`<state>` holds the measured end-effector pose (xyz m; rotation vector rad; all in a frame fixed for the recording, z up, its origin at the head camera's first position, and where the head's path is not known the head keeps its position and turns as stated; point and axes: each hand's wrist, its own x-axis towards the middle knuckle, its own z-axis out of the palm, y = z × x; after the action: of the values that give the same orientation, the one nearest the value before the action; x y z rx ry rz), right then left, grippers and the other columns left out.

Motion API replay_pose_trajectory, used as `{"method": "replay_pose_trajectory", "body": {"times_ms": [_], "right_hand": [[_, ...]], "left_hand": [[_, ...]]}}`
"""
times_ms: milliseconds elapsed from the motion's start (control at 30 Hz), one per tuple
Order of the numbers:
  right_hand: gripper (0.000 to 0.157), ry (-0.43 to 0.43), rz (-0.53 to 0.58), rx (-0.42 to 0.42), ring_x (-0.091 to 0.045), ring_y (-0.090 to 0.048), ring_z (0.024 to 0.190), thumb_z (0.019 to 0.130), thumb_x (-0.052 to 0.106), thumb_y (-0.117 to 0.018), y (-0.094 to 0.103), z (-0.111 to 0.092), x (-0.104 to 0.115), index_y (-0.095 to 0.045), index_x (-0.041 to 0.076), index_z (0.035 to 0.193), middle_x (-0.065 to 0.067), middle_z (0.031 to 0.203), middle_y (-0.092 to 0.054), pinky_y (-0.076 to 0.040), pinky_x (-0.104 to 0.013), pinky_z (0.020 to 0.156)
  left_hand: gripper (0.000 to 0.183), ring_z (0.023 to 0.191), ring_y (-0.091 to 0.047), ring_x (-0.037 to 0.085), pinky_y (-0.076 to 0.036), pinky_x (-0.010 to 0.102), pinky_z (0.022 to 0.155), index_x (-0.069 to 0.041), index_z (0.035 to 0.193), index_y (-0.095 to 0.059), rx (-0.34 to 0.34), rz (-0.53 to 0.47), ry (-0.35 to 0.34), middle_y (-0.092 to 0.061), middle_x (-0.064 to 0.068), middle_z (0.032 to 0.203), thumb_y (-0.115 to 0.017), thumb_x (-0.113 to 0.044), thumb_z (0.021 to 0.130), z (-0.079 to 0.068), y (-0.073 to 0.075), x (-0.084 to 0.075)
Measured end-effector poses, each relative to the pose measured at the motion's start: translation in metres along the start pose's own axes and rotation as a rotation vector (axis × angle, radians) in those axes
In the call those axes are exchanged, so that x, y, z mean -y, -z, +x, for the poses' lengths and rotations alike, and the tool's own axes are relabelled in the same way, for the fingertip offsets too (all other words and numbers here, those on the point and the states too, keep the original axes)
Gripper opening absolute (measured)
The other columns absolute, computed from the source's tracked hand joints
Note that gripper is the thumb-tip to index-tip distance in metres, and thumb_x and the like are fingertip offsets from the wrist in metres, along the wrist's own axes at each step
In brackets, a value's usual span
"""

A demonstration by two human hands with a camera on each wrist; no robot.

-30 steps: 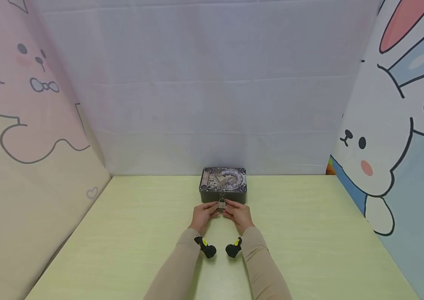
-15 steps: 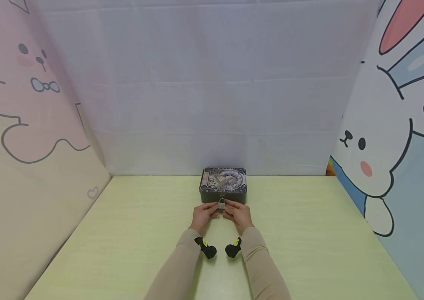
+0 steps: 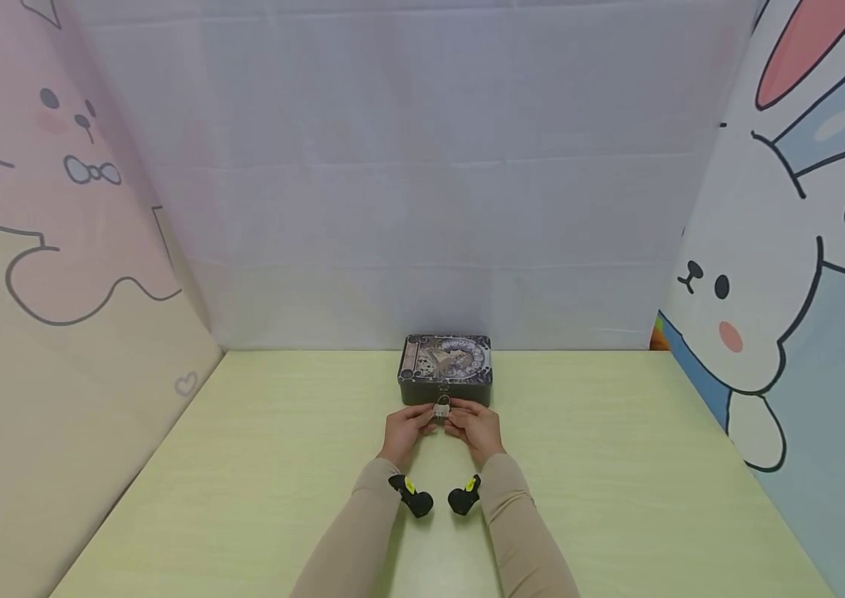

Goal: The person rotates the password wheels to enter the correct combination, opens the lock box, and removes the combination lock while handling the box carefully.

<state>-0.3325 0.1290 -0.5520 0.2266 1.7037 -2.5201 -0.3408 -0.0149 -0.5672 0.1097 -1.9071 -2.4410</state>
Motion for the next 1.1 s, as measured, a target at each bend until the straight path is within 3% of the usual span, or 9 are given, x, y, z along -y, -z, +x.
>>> {"method": "replay_pose_trajectory", "body": {"times_ms": [267,1100], "right_hand": [[0.039,-0.003,-0.007,-0.023,-0.012,-0.069,0.070,0.094,-0.015,-0.053,-0.0012,-0.0014,-0.0019,-0.048,-0.020,0.133,-0.007,0.087,-0.071,-0.059,-0.025,0.067],[0.042,0.003,-0.029,-0.039,-0.012,-0.068,0.071,0.095,-0.013,-0.053,-0.0039,-0.0026,-0.0009,-0.047,-0.019,0.136,-0.009,0.091,-0.068,-0.059,-0.025,0.068]], "left_hand": [[0.019,0.068,-0.066,0.009,-0.058,0.022,0.064,0.017,0.107,-0.069,-0.037,-0.017,0.028,-0.071,0.016,0.096,-0.066,0.010,0.090,-0.0027,-0.0019,0.0020],[0.020,0.067,-0.063,0.010,-0.058,0.023,0.065,0.017,0.109,-0.068,-0.064,-0.021,0.017,-0.070,0.017,0.098,-0.065,0.010,0.090,-0.0065,-0.0056,-0.0019]]}}
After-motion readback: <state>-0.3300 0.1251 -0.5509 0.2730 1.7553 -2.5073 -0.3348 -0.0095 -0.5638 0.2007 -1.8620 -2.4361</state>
